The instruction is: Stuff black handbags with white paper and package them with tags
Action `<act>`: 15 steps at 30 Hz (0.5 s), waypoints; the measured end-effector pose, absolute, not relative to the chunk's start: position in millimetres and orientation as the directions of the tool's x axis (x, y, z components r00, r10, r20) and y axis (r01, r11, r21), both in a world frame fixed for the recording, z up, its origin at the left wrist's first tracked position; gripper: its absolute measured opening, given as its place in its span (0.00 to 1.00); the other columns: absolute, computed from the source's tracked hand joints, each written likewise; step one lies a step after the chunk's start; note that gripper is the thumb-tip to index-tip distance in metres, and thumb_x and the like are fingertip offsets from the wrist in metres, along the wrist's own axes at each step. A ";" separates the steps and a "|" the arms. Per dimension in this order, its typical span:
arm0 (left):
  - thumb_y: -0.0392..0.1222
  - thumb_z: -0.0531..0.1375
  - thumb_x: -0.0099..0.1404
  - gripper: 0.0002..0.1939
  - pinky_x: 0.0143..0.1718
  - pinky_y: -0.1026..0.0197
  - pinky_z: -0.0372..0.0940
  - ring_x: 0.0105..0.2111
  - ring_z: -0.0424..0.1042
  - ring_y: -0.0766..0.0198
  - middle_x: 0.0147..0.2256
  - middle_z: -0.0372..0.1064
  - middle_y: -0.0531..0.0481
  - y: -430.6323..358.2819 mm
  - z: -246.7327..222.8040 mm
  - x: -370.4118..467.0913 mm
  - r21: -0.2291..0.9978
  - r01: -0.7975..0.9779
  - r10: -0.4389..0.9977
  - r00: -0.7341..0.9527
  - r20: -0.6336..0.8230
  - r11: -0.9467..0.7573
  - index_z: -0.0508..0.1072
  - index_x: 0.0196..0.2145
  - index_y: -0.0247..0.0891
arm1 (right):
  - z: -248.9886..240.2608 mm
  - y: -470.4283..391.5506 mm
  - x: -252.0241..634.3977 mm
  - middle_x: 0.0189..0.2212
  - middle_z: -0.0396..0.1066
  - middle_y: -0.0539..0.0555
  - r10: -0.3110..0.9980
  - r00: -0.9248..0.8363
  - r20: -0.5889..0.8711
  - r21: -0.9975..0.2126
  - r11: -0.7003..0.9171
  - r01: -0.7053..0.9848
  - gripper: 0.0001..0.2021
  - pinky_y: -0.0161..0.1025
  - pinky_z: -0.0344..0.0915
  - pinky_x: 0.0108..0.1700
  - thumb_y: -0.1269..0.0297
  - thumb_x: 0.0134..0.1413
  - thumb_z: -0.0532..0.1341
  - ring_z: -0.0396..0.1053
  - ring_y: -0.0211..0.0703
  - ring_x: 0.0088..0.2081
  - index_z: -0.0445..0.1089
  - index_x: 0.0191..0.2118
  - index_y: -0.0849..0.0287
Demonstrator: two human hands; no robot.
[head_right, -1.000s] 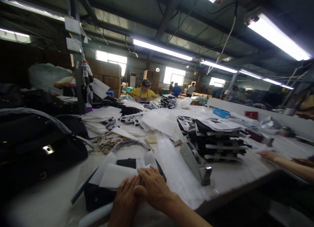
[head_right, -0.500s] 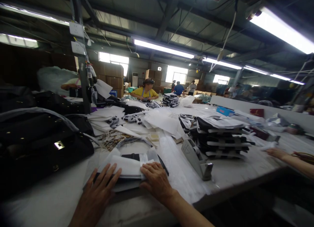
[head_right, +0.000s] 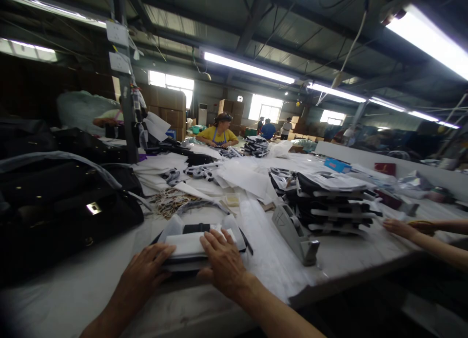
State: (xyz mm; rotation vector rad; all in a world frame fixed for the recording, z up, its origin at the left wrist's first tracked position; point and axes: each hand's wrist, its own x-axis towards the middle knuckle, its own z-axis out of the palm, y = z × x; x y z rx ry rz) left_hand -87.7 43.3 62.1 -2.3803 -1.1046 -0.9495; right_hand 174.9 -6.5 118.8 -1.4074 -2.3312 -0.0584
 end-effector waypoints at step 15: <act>0.27 0.70 0.50 0.40 0.60 0.41 0.60 0.63 0.57 0.45 0.65 0.54 0.41 29.8 87.0 -91.7 0.336 0.669 0.732 0.486 0.478 -0.663 0.65 0.60 0.45 | 101.7 11.7 148.3 0.61 0.64 0.64 0.789 -0.496 0.362 -0.175 0.580 0.795 0.34 0.58 0.57 0.63 0.67 0.50 0.69 0.62 0.58 0.62 0.61 0.63 0.59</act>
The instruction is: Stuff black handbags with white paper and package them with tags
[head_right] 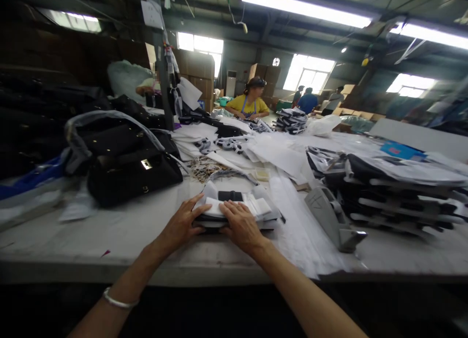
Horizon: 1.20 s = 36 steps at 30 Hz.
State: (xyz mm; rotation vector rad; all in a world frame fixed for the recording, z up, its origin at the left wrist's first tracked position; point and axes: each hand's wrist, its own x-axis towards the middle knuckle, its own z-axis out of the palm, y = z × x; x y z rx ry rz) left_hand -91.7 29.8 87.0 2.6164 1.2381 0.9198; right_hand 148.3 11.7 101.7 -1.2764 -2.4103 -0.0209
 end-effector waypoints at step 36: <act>0.42 0.51 0.74 0.13 0.64 0.40 0.47 0.61 0.62 0.56 0.53 0.73 0.49 79.6 116.2 -84.9 0.084 0.711 0.716 0.687 0.127 -0.698 0.74 0.49 0.44 | 91.8 -3.1 153.1 0.57 0.70 0.60 0.707 -0.579 0.407 -0.088 0.661 0.745 0.25 0.58 0.59 0.60 0.69 0.57 0.65 0.66 0.57 0.58 0.65 0.60 0.55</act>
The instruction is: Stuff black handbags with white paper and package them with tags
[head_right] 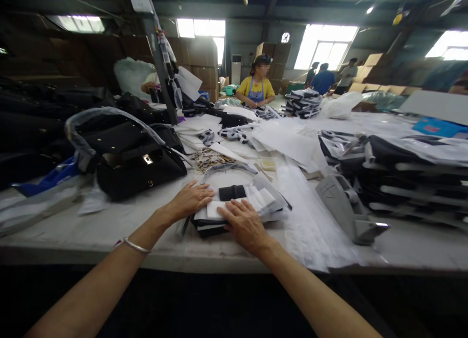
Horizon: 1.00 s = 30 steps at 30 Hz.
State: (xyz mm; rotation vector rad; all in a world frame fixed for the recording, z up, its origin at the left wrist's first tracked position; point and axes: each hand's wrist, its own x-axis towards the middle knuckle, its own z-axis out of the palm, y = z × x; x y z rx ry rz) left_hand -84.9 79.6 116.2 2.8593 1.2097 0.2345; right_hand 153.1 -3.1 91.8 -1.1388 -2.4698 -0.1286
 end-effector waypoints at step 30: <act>0.29 0.60 0.63 0.23 0.56 0.48 0.67 0.55 0.71 0.54 0.54 0.72 0.41 -1.4 79.0 -64.9 0.066 0.759 0.661 0.517 0.543 -0.648 0.69 0.56 0.37 | 105.8 1.0 156.3 0.56 0.69 0.58 0.718 -0.635 0.286 -0.105 0.682 0.724 0.28 0.53 0.58 0.60 0.70 0.56 0.65 0.64 0.53 0.60 0.62 0.62 0.53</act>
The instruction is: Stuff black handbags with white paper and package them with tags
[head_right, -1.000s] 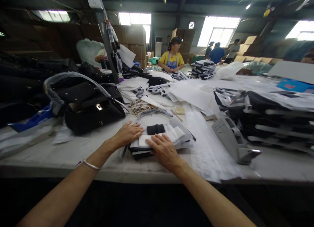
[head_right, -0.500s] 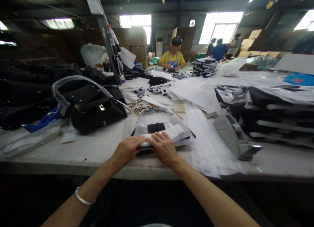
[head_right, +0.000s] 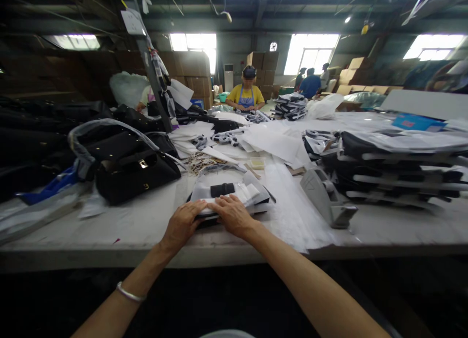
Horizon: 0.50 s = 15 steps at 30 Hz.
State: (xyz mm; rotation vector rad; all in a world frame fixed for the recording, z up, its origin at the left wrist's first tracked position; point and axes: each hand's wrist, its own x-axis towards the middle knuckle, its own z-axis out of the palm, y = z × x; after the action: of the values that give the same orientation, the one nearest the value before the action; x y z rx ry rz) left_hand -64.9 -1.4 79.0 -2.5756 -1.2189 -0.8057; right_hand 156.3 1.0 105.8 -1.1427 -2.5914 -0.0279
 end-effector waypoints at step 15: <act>0.28 0.49 0.69 0.22 0.58 0.47 0.65 0.58 0.67 0.54 0.57 0.68 0.40 -10.5 73.6 -73.2 -0.112 0.737 0.556 0.591 0.584 -0.667 0.67 0.58 0.36 | 78.6 -2.4 152.8 0.56 0.71 0.61 0.669 -0.571 0.475 -0.054 0.670 0.740 0.20 0.54 0.58 0.61 0.77 0.60 0.55 0.65 0.52 0.59 0.67 0.56 0.59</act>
State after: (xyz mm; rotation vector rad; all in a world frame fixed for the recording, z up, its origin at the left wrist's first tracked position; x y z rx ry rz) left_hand -73.2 -10.5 73.6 -2.4808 -1.0476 -0.7381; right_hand 152.8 -2.4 78.6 -1.0953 -2.4232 -0.2074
